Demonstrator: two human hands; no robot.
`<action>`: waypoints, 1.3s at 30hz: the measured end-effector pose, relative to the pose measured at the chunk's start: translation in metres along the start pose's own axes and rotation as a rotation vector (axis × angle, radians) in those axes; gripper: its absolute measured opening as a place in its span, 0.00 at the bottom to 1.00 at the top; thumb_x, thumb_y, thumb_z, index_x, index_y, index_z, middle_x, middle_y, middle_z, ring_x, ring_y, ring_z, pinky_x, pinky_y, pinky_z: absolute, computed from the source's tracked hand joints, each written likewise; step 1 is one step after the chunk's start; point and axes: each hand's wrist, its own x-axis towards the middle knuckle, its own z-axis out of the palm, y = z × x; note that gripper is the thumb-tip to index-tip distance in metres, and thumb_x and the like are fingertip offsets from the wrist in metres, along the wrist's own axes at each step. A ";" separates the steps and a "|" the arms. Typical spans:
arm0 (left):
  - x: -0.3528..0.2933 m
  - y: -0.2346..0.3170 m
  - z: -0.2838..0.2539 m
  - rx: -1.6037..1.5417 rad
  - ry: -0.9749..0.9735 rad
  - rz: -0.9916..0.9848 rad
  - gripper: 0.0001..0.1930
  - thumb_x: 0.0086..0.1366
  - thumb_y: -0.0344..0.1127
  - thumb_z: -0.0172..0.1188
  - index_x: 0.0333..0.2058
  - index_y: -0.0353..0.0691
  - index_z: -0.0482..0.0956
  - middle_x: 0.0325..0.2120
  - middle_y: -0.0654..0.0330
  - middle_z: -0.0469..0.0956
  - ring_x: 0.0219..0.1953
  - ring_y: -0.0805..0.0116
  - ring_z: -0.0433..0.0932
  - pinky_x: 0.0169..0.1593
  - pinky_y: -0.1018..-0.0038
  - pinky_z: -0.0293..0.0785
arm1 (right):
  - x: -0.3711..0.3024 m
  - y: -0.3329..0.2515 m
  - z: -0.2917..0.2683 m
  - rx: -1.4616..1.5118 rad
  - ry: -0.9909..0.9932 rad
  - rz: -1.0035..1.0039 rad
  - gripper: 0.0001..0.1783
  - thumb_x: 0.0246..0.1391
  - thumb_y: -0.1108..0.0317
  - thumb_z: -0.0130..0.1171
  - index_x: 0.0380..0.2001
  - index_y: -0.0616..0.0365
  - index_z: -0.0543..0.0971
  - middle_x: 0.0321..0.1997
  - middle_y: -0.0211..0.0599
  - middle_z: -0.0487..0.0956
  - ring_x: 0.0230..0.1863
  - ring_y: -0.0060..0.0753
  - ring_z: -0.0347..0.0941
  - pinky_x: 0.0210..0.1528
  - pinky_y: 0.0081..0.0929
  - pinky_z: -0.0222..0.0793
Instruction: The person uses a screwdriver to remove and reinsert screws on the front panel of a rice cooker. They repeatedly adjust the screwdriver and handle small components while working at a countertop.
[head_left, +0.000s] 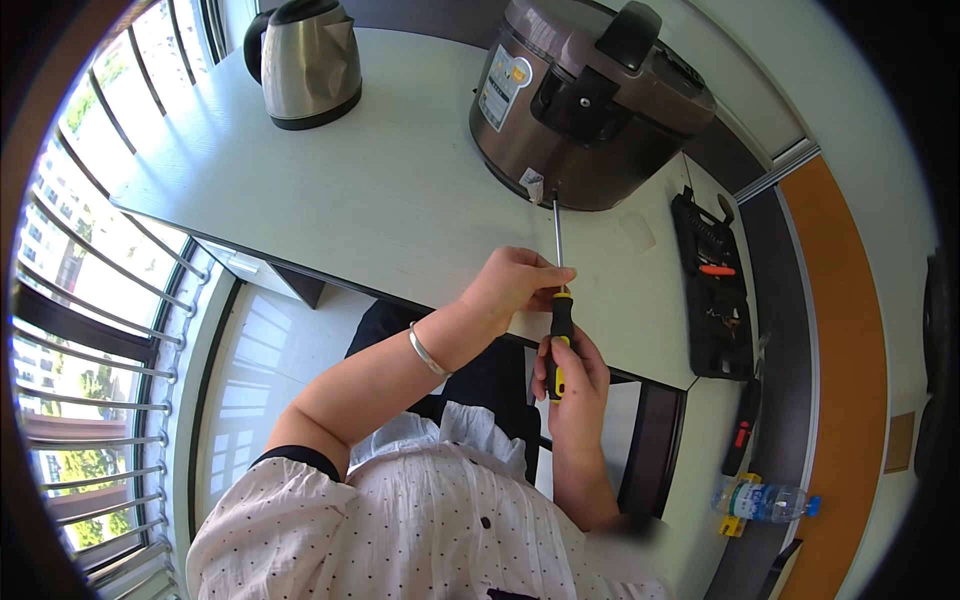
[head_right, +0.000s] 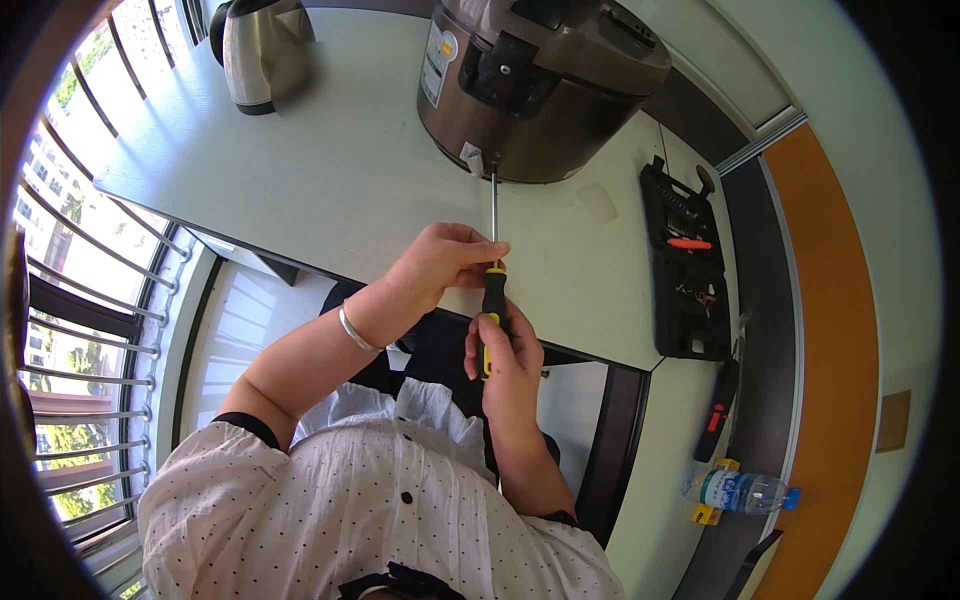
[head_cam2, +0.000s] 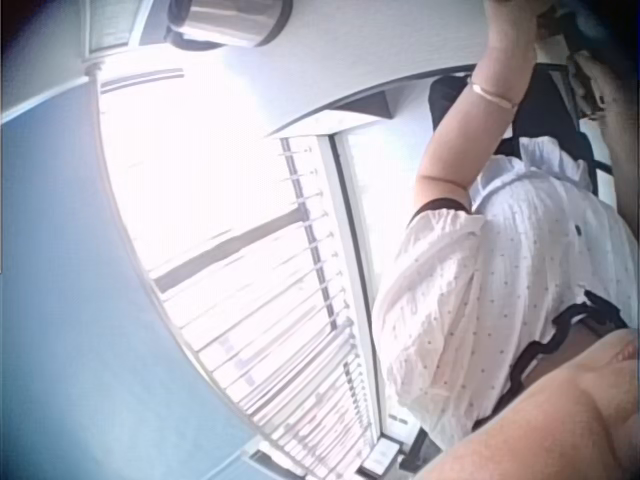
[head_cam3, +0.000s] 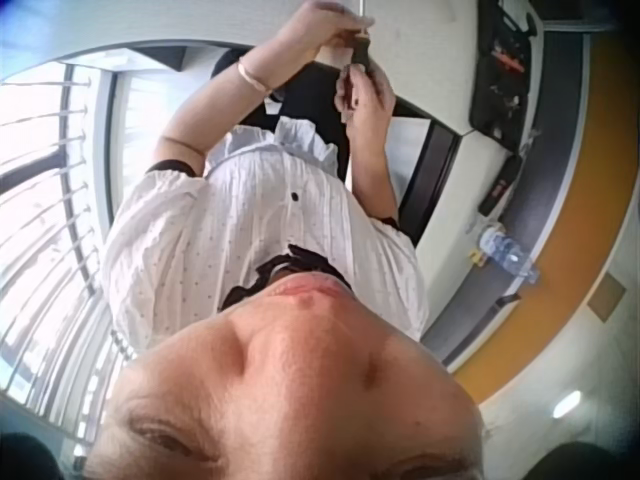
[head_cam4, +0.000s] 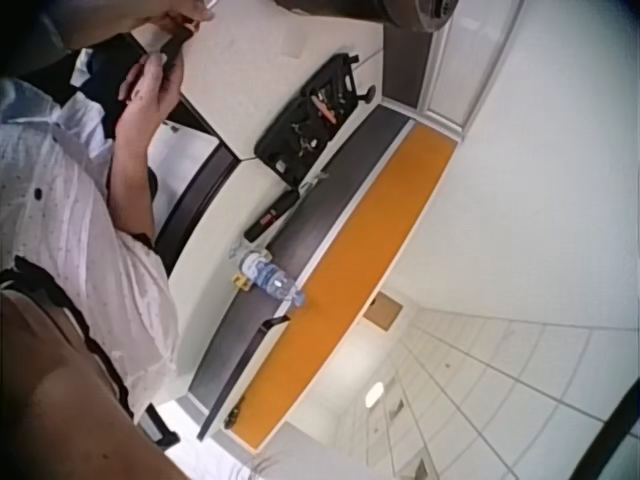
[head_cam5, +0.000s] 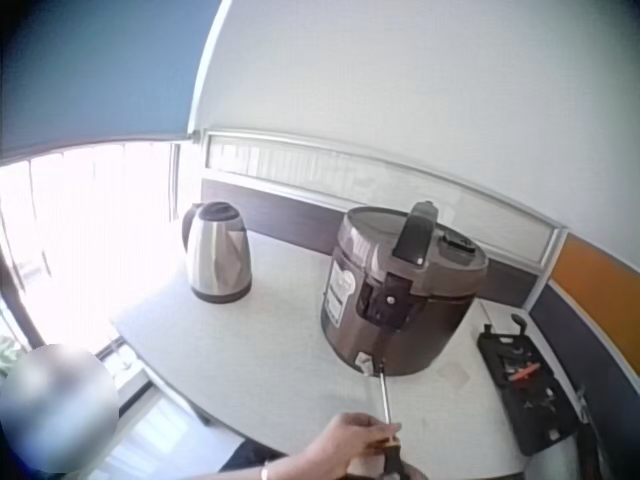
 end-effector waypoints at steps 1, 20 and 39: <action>-0.001 0.000 0.000 -0.003 -0.003 0.012 0.13 0.57 0.34 0.61 0.34 0.28 0.74 0.29 0.54 0.76 0.31 0.65 0.76 0.36 0.74 0.75 | -0.001 -0.002 0.001 0.131 -0.010 0.041 0.19 0.54 0.69 0.49 0.49 0.65 0.66 0.30 0.35 0.70 0.22 0.18 0.64 0.15 0.14 0.56; 0.004 0.003 0.000 0.009 0.062 0.022 0.17 0.53 0.37 0.66 0.32 0.28 0.74 0.25 0.57 0.73 0.28 0.70 0.74 0.31 0.78 0.72 | 0.003 0.000 0.004 0.073 -0.020 -0.041 0.23 0.50 0.75 0.49 0.52 0.68 0.65 0.31 0.35 0.72 0.26 0.20 0.67 0.16 0.15 0.60; 0.056 0.029 -0.005 1.460 0.556 1.158 0.06 0.51 0.33 0.59 0.28 0.40 0.74 0.23 0.58 0.73 0.25 0.59 0.75 0.28 0.68 0.72 | -0.016 0.002 -0.024 0.090 0.059 -0.086 0.25 0.49 0.77 0.48 0.53 0.68 0.64 0.30 0.37 0.72 0.23 0.22 0.67 0.14 0.14 0.58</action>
